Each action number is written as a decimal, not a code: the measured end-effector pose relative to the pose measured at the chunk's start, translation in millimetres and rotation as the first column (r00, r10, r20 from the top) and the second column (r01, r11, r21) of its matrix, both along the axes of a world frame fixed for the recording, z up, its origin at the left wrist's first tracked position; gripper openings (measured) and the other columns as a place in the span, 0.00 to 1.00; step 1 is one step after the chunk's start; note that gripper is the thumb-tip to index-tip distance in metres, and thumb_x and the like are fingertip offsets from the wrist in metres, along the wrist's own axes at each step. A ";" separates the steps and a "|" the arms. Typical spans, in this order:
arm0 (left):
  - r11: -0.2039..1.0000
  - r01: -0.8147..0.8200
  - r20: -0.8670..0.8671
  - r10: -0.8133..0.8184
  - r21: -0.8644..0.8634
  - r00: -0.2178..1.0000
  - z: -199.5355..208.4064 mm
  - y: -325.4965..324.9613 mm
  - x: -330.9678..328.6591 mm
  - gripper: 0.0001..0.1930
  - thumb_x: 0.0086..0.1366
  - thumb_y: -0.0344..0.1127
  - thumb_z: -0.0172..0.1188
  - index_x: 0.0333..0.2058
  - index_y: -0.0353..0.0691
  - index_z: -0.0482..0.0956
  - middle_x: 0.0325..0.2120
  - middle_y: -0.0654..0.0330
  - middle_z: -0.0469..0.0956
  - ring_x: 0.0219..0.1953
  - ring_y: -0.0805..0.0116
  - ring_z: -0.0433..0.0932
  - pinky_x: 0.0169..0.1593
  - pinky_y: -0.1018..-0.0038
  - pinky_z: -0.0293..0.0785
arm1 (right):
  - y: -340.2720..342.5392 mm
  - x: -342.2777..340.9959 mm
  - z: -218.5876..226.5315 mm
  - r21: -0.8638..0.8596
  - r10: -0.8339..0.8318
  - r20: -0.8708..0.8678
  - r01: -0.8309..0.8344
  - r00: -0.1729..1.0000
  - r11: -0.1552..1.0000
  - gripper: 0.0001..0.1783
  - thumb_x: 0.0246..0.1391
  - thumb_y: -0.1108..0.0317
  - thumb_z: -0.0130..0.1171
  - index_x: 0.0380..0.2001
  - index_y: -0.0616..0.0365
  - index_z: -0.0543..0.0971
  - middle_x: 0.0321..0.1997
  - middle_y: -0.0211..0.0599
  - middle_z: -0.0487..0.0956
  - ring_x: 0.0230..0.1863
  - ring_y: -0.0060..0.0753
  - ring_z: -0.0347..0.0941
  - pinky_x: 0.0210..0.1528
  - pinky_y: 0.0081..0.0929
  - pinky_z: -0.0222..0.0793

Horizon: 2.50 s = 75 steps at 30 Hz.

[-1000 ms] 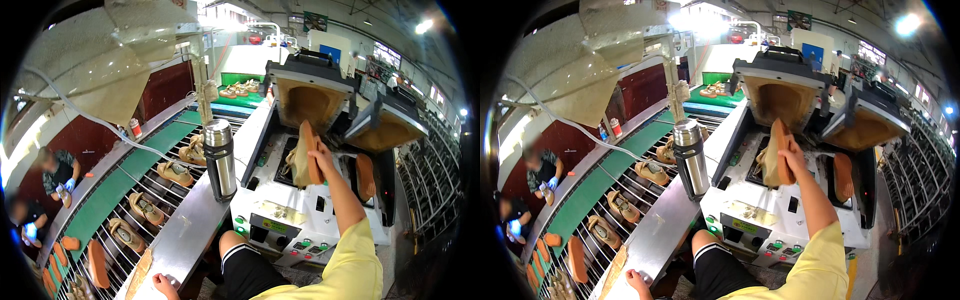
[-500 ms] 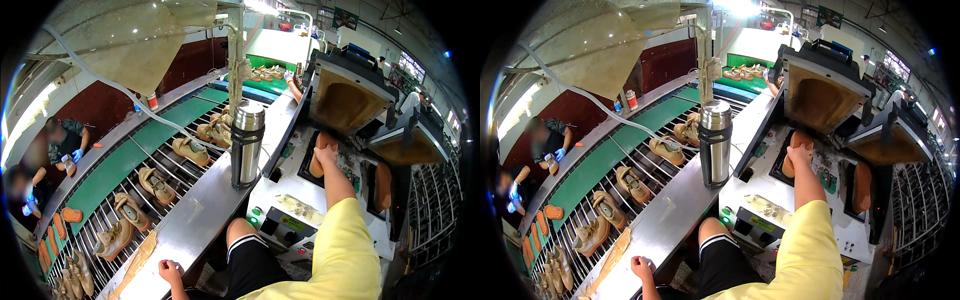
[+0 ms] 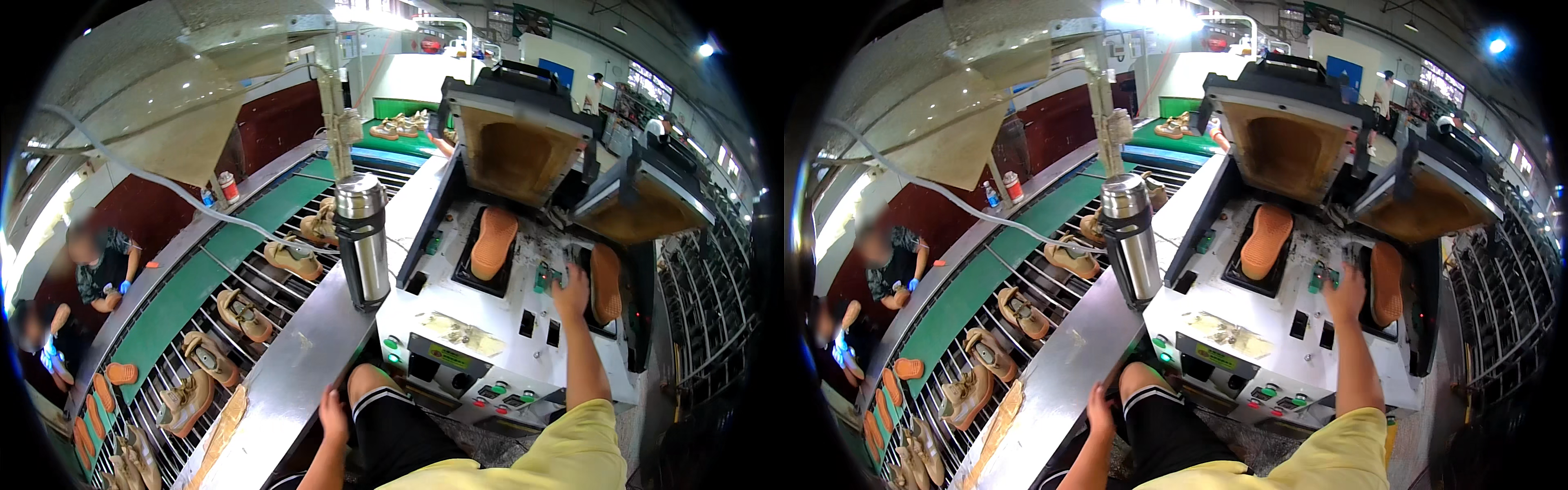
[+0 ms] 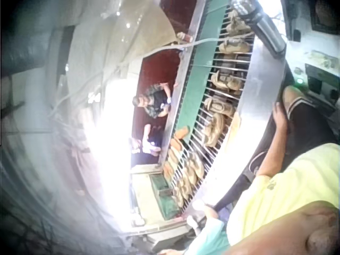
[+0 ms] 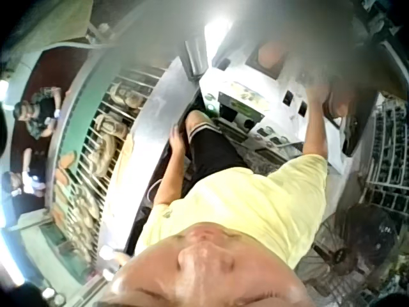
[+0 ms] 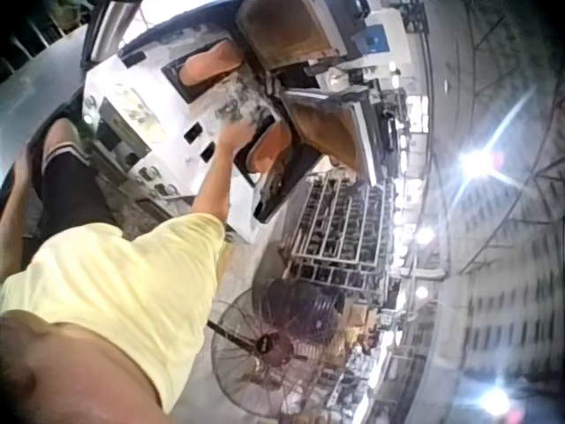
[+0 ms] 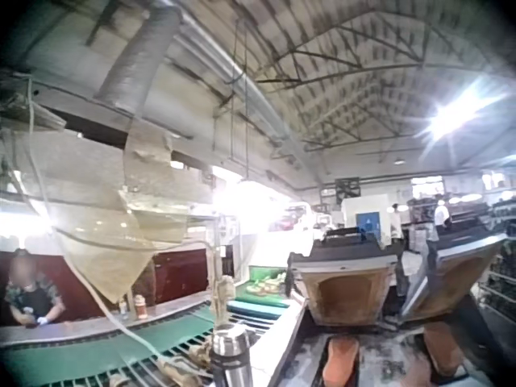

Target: The person takes shoes from a conveyor belt, places them into a heat-press machine to bond the components, operates the machine with control buttons, and places the shoes back onto the belt.

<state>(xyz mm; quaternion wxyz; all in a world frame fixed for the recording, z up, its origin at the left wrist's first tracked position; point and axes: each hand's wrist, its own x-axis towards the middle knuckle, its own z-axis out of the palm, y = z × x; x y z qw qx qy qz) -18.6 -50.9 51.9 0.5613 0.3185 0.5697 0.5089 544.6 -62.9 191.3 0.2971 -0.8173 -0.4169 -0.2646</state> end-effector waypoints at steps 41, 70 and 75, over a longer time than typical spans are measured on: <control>0.717 0.642 -0.183 -0.616 0.273 0.766 40.9 -100.4 -89.5 0.28 0.60 0.38 0.62 0.57 0.39 0.64 0.36 0.62 0.74 0.39 0.72 0.73 0.47 0.75 0.70 | -149.1 -89.0 -53.2 0.729 0.585 -0.491 -0.063 0.646 0.681 0.29 0.56 0.55 0.55 0.51 0.70 0.70 0.56 0.49 0.73 0.54 0.47 0.69 0.58 0.40 0.63; 0.860 -0.486 -0.193 0.510 0.157 0.839 8.4 -151.4 -281.1 0.42 0.54 0.33 0.64 0.65 0.39 0.51 0.59 0.47 0.62 0.63 0.56 0.61 0.62 0.64 0.58 | 79.2 -619.6 -187.3 -0.057 0.933 -0.341 -0.994 0.111 0.098 0.30 0.42 0.69 0.60 0.53 0.61 0.69 0.54 0.50 0.72 0.58 0.55 0.65 0.62 0.47 0.59; 0.832 -0.408 -0.316 0.529 0.376 0.787 25.9 -98.8 -373.0 0.31 0.59 0.27 0.58 0.60 0.36 0.58 0.52 0.50 0.70 0.53 0.64 0.71 0.52 0.71 0.69 | 77.5 -603.5 -184.8 -0.130 0.929 -0.338 -0.985 0.153 0.114 0.20 0.44 0.66 0.57 0.43 0.58 0.76 0.52 0.47 0.73 0.59 0.52 0.64 0.60 0.46 0.60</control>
